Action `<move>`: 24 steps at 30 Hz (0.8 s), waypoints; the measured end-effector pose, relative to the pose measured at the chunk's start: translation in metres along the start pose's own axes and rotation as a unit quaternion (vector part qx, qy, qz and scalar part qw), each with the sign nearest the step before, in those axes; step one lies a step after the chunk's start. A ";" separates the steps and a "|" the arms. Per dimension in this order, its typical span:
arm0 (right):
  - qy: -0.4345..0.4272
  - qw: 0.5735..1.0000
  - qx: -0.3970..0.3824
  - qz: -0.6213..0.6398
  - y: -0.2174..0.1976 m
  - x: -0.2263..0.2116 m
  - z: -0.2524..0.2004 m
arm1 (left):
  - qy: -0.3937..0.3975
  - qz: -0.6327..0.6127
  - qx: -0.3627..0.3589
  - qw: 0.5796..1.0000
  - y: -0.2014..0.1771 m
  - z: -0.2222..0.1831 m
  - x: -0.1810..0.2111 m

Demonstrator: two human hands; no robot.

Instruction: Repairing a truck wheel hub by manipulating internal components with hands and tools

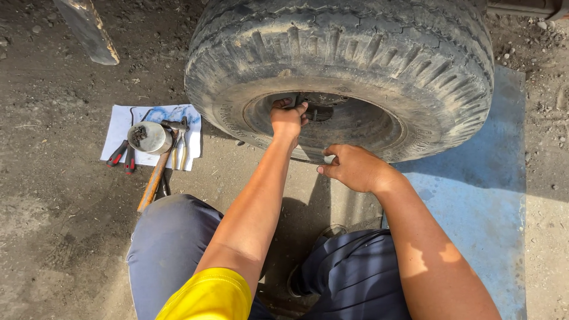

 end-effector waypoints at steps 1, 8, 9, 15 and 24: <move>0.002 1.000 0.000 0.002 0.000 0.000 0.000 | -0.030 -0.069 -0.008 0.997 -0.002 -0.005 0.004; 0.010 1.000 -0.004 0.000 0.000 0.002 0.003 | -0.101 -0.115 -0.078 0.985 -0.010 -0.032 0.032; 0.009 1.000 -0.007 0.001 0.001 0.002 0.002 | -0.102 -0.115 -0.075 0.985 -0.005 -0.017 0.013; 0.009 1.000 -0.004 0.006 -0.003 -0.008 -0.004 | -0.099 -0.126 -0.063 0.985 -0.007 -0.018 0.011; 0.018 1.000 -0.013 0.005 -0.001 -0.004 -0.002 | -0.082 -0.133 -0.037 0.987 -0.006 -0.014 0.007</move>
Point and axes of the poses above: each hand's wrist, its own z-axis towards the middle knuckle, its own y-axis out of the palm, x = y × z, the point moved 2 cm from there along z, towards the middle knuckle, and after that the axes turned 12 degrees about z, right-handed, at the moved point
